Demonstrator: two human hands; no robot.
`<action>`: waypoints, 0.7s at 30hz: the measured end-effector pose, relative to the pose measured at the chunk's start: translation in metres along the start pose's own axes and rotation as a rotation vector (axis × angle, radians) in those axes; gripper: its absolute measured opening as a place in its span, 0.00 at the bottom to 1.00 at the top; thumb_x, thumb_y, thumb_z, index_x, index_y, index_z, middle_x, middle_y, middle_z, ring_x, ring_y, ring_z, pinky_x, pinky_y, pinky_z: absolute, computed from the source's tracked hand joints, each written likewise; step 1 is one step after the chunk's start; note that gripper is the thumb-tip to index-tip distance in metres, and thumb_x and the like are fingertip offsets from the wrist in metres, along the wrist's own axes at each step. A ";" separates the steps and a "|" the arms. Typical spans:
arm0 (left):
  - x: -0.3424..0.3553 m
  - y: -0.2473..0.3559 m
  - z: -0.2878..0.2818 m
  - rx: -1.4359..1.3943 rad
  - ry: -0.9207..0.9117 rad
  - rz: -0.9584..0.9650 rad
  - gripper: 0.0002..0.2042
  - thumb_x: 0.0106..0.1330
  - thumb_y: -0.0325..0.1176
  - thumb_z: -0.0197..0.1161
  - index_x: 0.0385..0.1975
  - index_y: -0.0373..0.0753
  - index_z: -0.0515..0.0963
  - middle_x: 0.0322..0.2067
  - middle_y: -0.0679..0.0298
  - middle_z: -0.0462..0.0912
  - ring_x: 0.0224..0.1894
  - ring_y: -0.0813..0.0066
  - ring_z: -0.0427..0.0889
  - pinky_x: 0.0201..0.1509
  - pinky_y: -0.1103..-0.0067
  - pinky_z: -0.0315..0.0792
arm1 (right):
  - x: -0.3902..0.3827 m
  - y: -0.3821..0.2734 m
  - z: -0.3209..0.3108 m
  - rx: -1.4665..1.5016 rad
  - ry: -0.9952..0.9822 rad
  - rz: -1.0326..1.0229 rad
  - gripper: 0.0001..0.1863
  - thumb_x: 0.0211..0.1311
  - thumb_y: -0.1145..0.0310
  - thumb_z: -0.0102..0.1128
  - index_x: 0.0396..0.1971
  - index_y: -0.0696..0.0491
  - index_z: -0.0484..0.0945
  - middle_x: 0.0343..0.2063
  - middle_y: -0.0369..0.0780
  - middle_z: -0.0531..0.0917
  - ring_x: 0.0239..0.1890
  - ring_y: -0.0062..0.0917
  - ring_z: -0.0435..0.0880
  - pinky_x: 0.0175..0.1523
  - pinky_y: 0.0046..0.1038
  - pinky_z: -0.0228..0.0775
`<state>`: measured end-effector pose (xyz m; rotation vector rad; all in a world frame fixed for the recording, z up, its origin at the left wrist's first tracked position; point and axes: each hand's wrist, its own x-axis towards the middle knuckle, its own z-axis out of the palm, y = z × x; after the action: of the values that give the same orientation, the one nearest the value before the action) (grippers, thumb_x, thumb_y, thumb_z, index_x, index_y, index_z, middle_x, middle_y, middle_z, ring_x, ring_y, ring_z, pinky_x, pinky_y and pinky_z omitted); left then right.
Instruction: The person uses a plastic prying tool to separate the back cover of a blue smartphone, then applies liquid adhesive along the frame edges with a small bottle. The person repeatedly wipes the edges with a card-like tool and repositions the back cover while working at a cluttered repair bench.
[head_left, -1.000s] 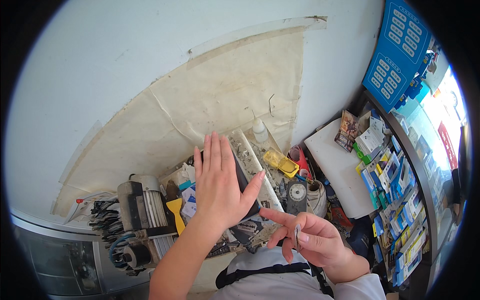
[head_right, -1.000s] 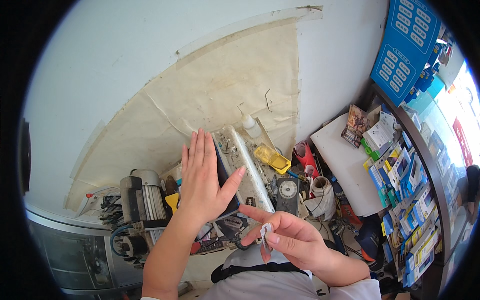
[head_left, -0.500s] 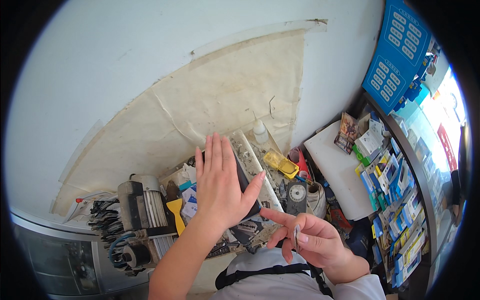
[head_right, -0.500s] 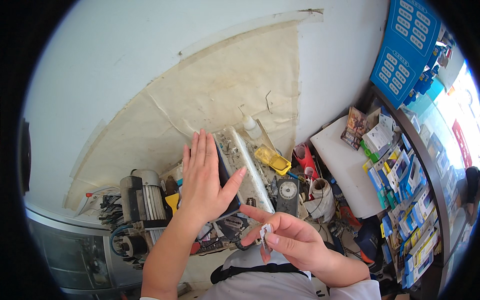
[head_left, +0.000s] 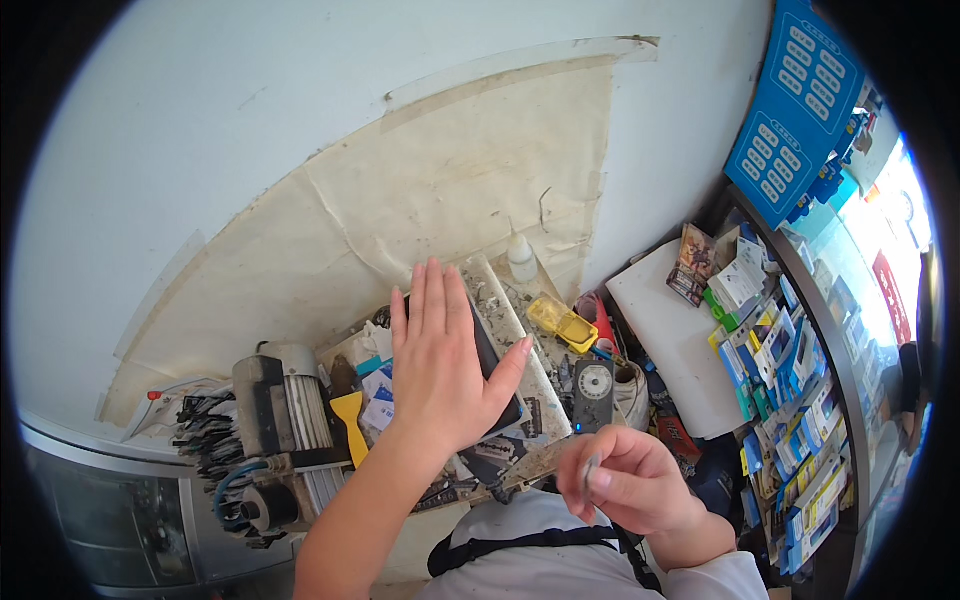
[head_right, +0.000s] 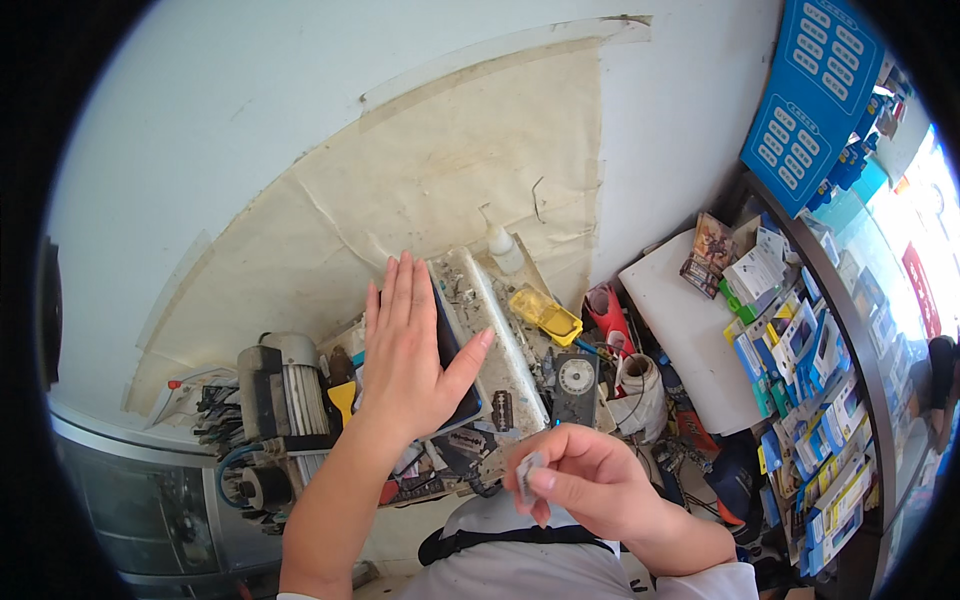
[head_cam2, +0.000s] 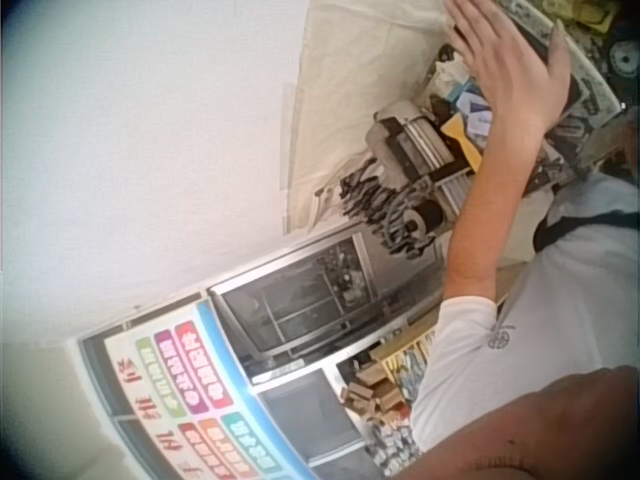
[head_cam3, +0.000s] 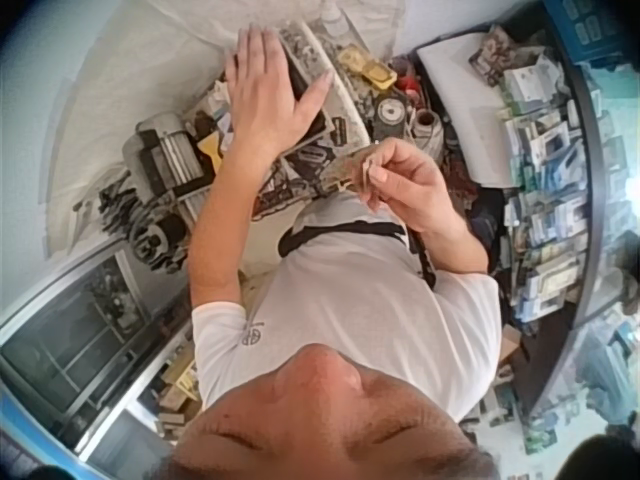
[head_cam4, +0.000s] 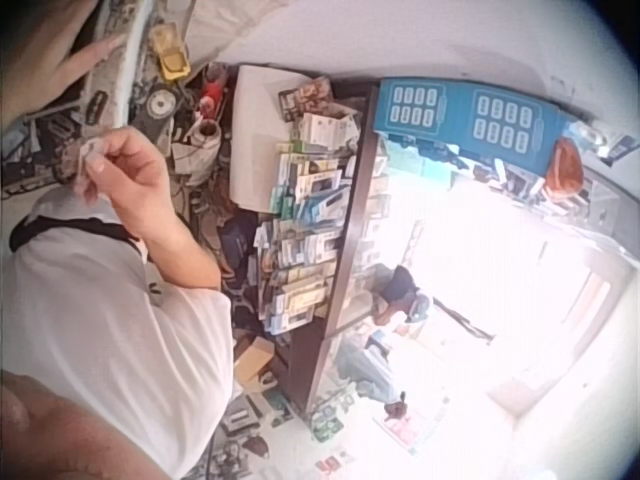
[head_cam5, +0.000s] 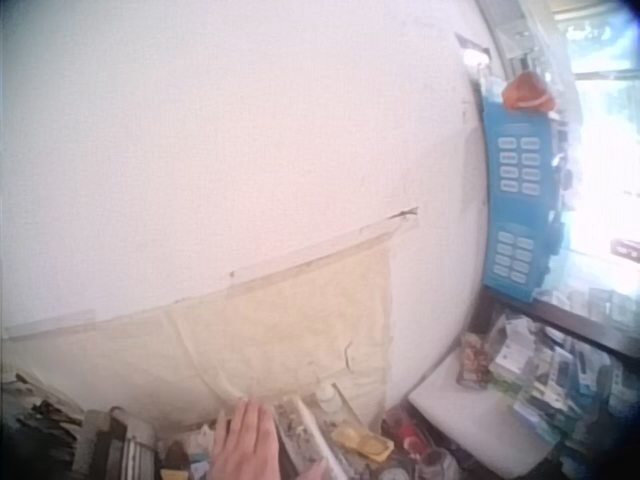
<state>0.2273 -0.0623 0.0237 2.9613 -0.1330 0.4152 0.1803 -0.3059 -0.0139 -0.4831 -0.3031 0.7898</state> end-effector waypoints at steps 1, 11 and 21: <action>-0.001 0.000 -0.001 0.005 -0.016 -0.006 0.46 0.70 0.57 0.58 0.71 0.16 0.56 0.72 0.29 0.56 0.78 0.37 0.51 0.81 0.50 0.40 | 0.000 0.001 0.000 -0.036 0.033 0.048 0.10 0.75 0.74 0.60 0.52 0.56 0.77 0.47 0.46 0.84 0.42 0.24 0.86 0.40 0.24 0.78; 0.000 0.000 -0.001 -0.006 -0.007 -0.004 0.46 0.71 0.56 0.58 0.71 0.16 0.55 0.73 0.29 0.55 0.79 0.36 0.50 0.81 0.51 0.39 | 0.010 0.004 0.010 -0.073 0.101 0.170 0.41 0.71 0.81 0.62 0.78 0.57 0.52 0.38 0.39 0.84 0.33 0.17 0.83 0.35 0.20 0.76; 0.000 0.000 0.001 0.003 0.028 0.006 0.46 0.69 0.56 0.61 0.69 0.16 0.58 0.71 0.28 0.59 0.78 0.36 0.54 0.81 0.50 0.41 | 0.009 0.007 0.011 -0.022 0.098 0.198 0.43 0.72 0.81 0.61 0.80 0.55 0.47 0.40 0.40 0.85 0.33 0.18 0.84 0.35 0.19 0.77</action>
<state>0.2274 -0.0622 0.0228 2.9575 -0.1385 0.4579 0.1776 -0.2914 -0.0080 -0.5771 -0.1745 0.9525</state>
